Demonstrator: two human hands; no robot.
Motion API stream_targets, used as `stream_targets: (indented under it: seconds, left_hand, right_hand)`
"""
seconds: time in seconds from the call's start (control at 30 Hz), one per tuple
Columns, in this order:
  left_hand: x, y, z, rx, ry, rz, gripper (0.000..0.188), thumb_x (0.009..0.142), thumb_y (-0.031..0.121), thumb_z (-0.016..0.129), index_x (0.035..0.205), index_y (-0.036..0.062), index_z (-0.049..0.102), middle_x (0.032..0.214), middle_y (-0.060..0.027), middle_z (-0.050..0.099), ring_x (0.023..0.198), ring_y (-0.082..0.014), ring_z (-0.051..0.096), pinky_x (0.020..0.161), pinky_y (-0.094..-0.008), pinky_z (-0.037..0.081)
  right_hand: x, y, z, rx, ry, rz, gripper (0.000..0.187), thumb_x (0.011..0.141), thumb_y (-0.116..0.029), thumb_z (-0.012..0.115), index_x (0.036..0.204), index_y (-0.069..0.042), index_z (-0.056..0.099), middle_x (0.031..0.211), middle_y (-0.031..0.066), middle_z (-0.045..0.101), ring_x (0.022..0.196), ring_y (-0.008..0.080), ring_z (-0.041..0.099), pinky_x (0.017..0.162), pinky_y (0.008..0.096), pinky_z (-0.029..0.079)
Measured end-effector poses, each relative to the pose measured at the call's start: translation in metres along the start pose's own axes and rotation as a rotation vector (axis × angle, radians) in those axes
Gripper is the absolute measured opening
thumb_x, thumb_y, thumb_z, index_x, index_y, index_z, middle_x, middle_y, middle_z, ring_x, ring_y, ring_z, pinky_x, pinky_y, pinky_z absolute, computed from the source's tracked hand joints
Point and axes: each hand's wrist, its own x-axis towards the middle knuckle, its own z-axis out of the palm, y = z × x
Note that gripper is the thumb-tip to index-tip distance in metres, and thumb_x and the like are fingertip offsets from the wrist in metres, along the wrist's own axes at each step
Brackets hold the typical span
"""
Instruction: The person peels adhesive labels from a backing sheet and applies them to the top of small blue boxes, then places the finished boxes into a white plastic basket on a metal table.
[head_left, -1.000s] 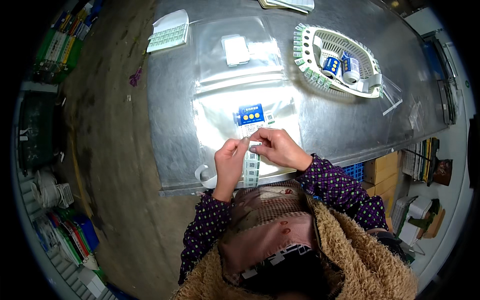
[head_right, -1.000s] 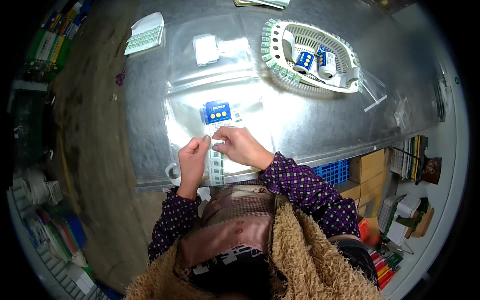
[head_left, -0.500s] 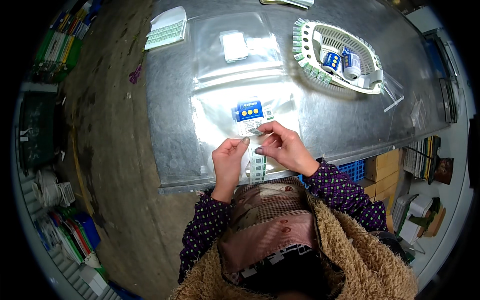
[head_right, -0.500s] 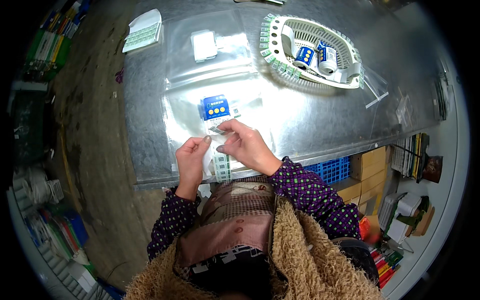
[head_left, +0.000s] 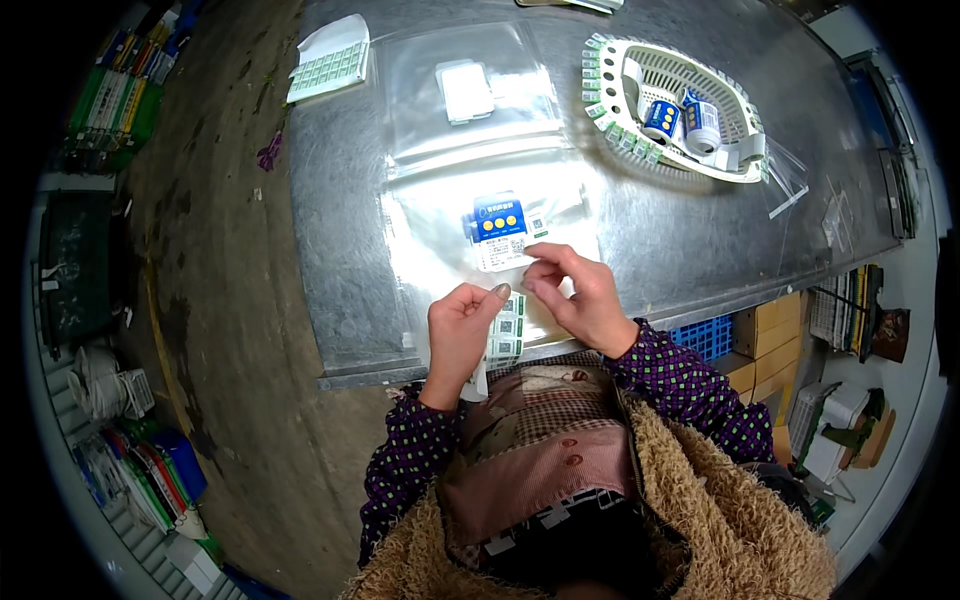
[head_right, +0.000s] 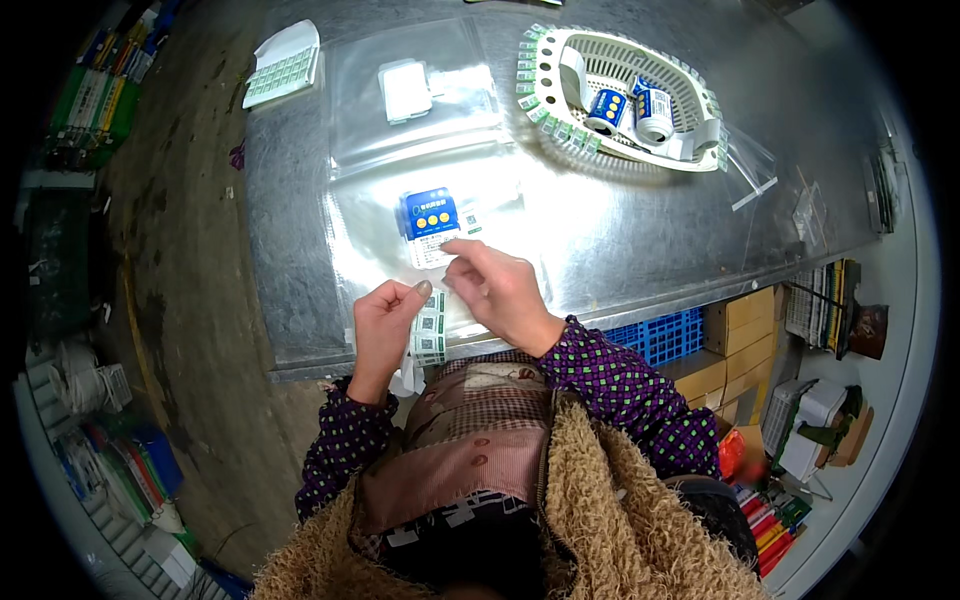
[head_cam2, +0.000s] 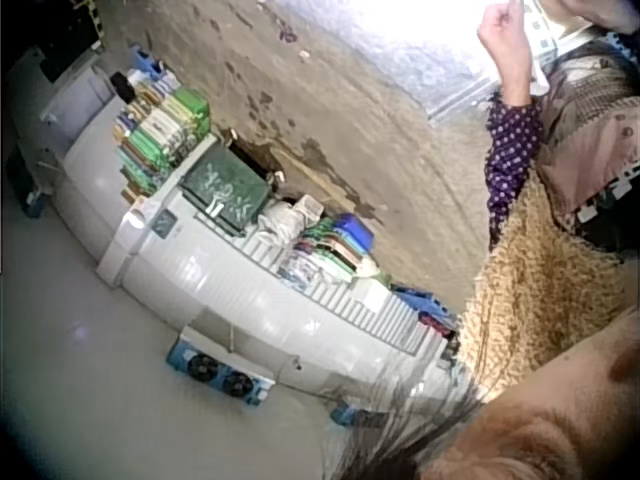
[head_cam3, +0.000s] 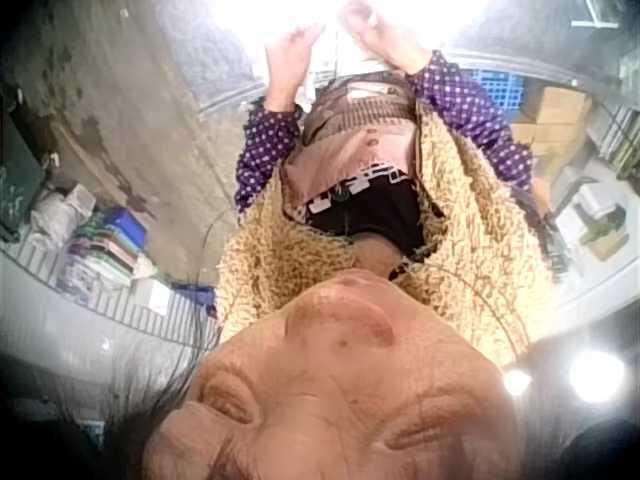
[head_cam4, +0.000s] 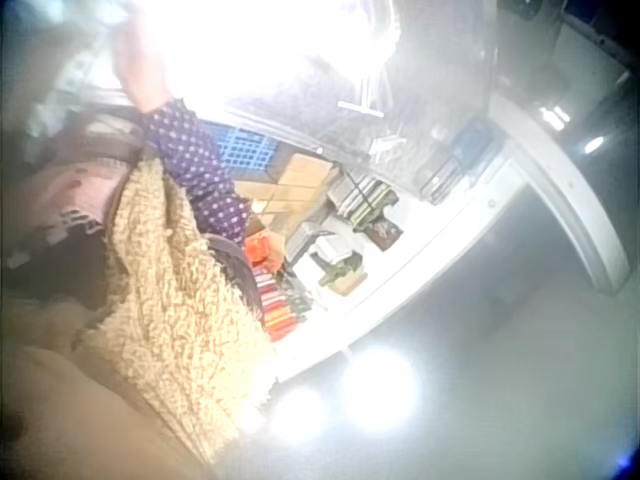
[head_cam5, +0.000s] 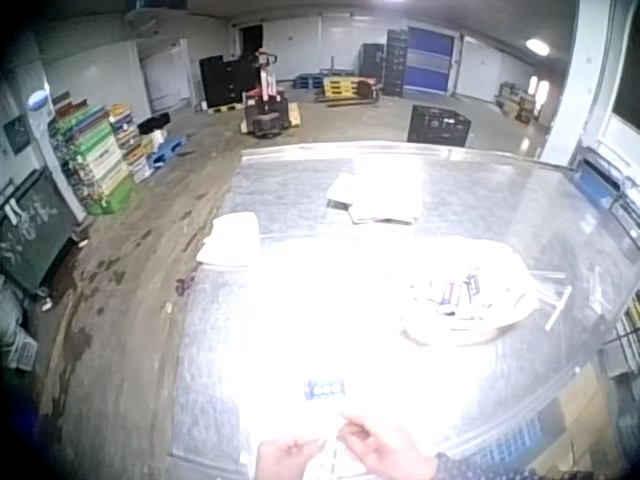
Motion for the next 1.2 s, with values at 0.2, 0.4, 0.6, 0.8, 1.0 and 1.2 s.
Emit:
stream_targets:
  seconds: [0.2,0.4,0.6,0.8,1.0,1.2]
  left_hand:
    - [0.006,-0.012,0.008,-0.064,0.013,0.166,0.009,0.089,0.005,0.067,0.093,-0.0029,0.067,0.083,-0.0015,0.067,0.075,-0.0047,0.058,0.067,-0.019,0.046]
    - [0.007,-0.018,0.001,0.02,-0.042,0.088,0.008,0.089,0.003,0.066,0.094,-0.003,0.068,0.085,-0.0017,0.067,0.077,-0.0058,0.058,0.07,-0.0198,0.047]
    - [0.013,-0.018,0.003,0.076,-0.066,0.221,0.007,0.089,0.004,0.066,0.089,-0.0032,0.066,0.08,-0.0008,0.067,0.072,-0.0044,0.058,0.065,-0.0185,0.046]
    - [0.008,-0.014,0.011,-0.049,0.016,-0.015,0.01,0.09,0.006,0.066,0.088,-0.0035,0.065,0.08,-0.0015,0.067,0.07,-0.0041,0.058,0.062,-0.0179,0.047]
    - [0.012,-0.015,0.02,-0.153,0.059,0.006,0.008,0.089,0.003,0.066,0.091,-0.0042,0.066,0.091,-0.0071,0.067,0.082,-0.0076,0.06,0.073,-0.0206,0.049]
    - [0.011,-0.015,0.018,-0.102,-0.049,0.02,0.007,0.087,0.0,0.067,0.092,-0.0039,0.066,0.092,-0.0058,0.068,0.082,-0.0075,0.061,0.072,-0.0207,0.049]
  right_hand:
    - [0.003,0.007,0.003,0.244,-0.127,0.202,0.06,0.08,0.003,0.068,0.132,-0.005,0.041,0.094,0.0103,0.066,0.085,0.0193,0.066,0.078,0.0299,0.053]
    - [0.005,0.009,-0.002,0.313,-0.221,0.294,0.063,0.077,0.007,0.07,0.132,-0.004,0.042,0.094,0.0047,0.064,0.083,0.012,0.061,0.076,0.0258,0.05]
    - [0.014,0.007,-0.011,0.315,-0.315,0.375,0.063,0.076,0.007,0.071,0.132,-0.004,0.043,0.09,0.0036,0.063,0.081,0.0112,0.059,0.074,0.0248,0.049]
    - [0.012,0.002,-0.01,0.206,-0.148,0.206,0.057,0.077,0.007,0.07,0.129,-0.004,0.049,0.088,0.0038,0.063,0.08,0.0112,0.059,0.076,0.0253,0.049]
    - [0.002,0.009,-0.003,0.267,-0.079,0.142,0.069,0.076,0.01,0.068,0.137,-0.005,0.04,0.096,0.0058,0.06,0.085,0.0136,0.06,0.08,0.0266,0.05]
    - [-0.003,0.017,-0.005,0.166,-0.069,0.06,0.073,0.074,0.012,0.065,0.139,-0.007,0.039,0.1,0.0089,0.058,0.081,0.0167,0.062,0.076,0.0276,0.053]
